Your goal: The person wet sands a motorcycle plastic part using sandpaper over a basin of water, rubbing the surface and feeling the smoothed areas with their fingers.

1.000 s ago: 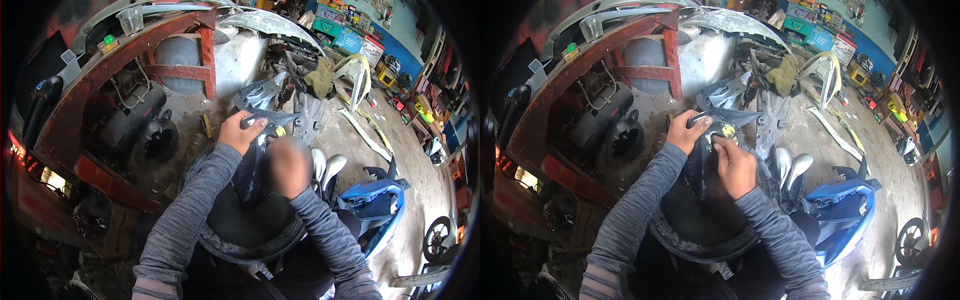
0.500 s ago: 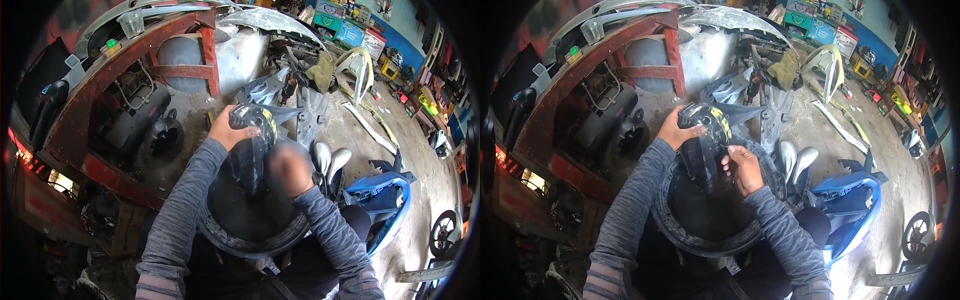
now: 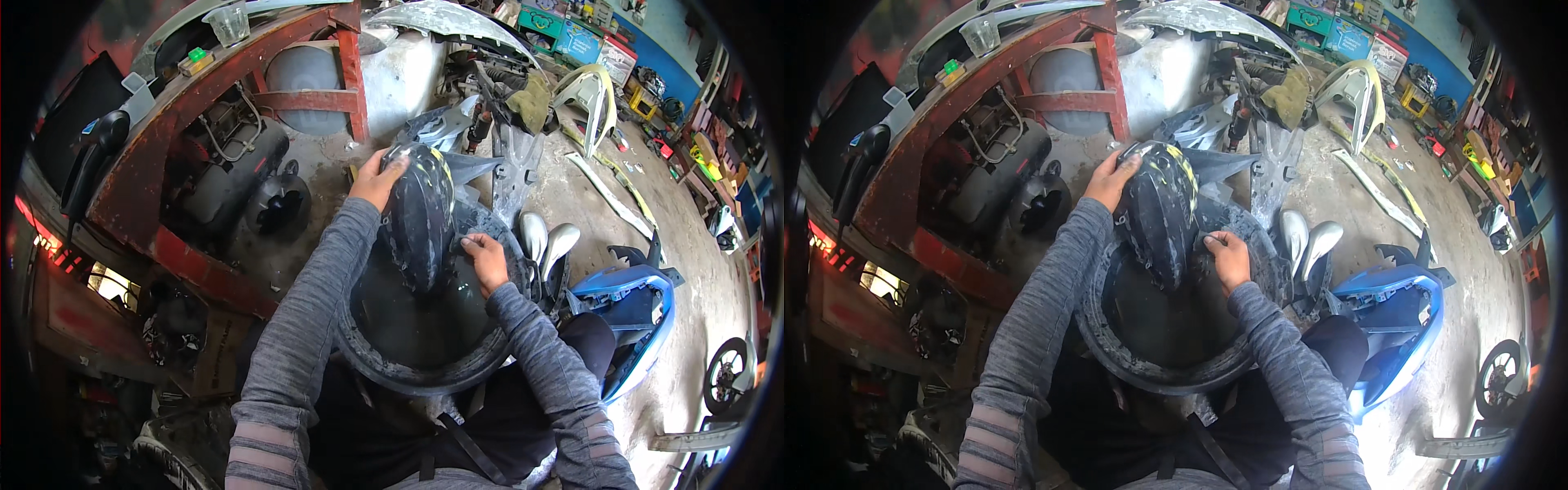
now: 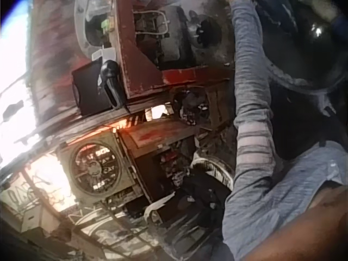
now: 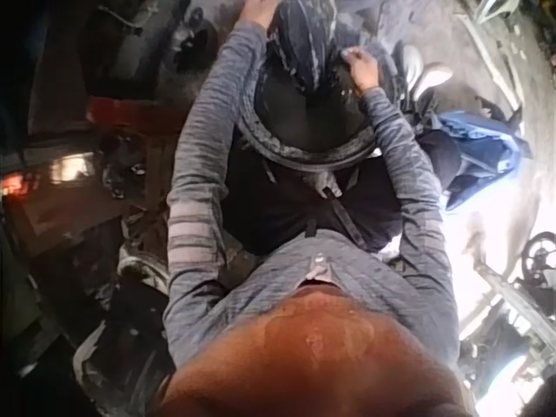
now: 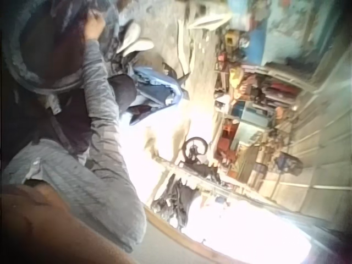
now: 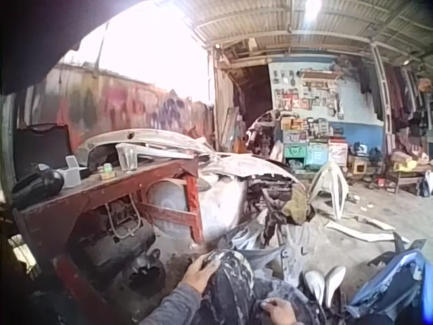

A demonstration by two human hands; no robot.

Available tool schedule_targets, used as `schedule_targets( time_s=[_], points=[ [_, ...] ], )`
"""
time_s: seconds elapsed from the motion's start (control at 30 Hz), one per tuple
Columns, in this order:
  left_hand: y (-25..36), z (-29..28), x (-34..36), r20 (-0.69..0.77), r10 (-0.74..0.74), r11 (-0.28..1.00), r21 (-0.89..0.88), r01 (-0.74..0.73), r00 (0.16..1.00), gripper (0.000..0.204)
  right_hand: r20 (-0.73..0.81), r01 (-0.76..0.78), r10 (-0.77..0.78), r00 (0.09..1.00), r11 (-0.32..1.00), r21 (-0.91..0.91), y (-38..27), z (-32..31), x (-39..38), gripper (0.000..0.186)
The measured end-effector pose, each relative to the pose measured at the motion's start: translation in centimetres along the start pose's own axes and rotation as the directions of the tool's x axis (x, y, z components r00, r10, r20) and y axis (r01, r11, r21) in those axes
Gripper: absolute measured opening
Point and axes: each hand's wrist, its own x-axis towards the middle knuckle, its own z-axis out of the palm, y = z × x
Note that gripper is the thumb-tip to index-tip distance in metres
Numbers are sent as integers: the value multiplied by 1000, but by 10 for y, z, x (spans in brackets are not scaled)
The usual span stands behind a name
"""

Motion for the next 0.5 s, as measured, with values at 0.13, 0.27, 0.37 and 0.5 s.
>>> schedule_targets(
  time_s=[0.13,0.27,0.37,0.5],
  points=[
    [12,14,-4,17,26,995,95,-27,1000,91,24,-185,184,983,981,64,66,-17,12,14],
    [5,6,-6,28,80,989,123,-83,996,91,6,-286,313,950,861,422,75,-8,-10,12],
    [-5,-10,-7,21,62,993,100,-64,998,81,192,-361,306,932,804,473,79,-18,-21,16],
    [-19,-47,-6,-67,53,984,174,-41,996,65,87,-548,542,836,811,204,156,8,-39,24]
  ],
)
